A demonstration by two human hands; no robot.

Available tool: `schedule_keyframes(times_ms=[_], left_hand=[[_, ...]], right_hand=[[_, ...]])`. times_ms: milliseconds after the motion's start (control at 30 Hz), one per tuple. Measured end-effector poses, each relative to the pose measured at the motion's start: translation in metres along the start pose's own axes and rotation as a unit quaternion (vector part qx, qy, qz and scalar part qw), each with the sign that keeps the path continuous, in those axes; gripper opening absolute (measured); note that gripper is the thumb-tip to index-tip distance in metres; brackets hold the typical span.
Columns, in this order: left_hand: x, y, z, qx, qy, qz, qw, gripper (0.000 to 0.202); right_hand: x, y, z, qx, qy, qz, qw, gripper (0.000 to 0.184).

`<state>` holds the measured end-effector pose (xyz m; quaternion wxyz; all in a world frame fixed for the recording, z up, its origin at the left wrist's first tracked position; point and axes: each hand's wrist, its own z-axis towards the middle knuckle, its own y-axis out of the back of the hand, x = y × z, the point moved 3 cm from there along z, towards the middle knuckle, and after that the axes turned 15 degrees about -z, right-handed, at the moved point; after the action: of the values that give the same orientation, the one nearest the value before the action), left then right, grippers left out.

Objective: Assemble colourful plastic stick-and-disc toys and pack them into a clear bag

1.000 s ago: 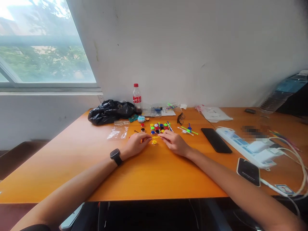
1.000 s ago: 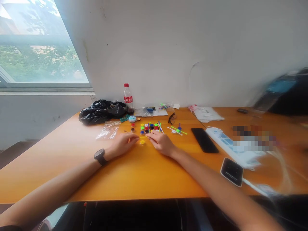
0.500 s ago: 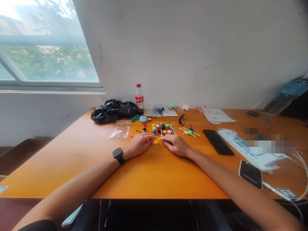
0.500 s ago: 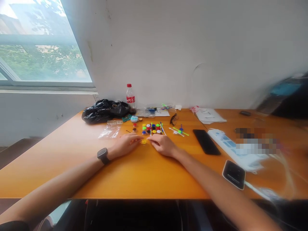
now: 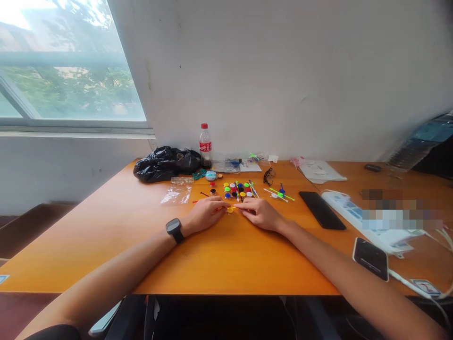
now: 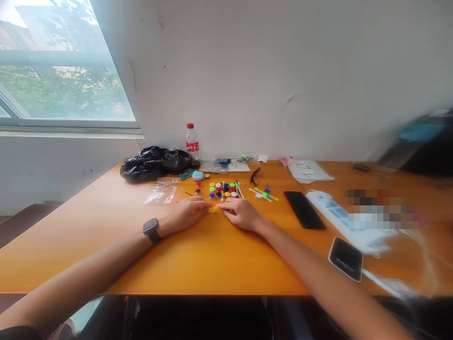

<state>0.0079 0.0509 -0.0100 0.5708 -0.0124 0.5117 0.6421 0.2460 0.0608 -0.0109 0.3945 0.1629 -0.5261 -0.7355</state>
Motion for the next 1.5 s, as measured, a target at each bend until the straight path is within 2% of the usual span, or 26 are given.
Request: schedule_keyframes(times_ms=[333,567,833,1200,1500], left_hand=[[-0.003,0.0,0.0,0.008,0.002,-0.002,1.0,0.02],[-0.009,-0.002,0.001,0.034,-0.014,0.001,0.999,0.012],[-0.009,-0.002,0.004,0.038,0.002,0.0,0.999,0.008],[-0.011,0.0,0.004,0.047,-0.005,0.004,0.999,0.011],[-0.014,-0.004,0.009,0.054,0.014,0.031,0.998,0.005]], right_hand=[[0.0,-0.001,0.0,0.001,-0.001,-0.007,1.0,0.03],[0.001,0.002,0.001,0.016,-0.007,-0.004,1.0,0.031],[0.003,0.004,0.003,0.033,-0.011,-0.017,0.999,0.03],[0.003,0.004,0.003,0.01,-0.006,-0.007,1.0,0.031],[0.001,0.002,0.002,0.018,-0.017,-0.008,1.0,0.03]])
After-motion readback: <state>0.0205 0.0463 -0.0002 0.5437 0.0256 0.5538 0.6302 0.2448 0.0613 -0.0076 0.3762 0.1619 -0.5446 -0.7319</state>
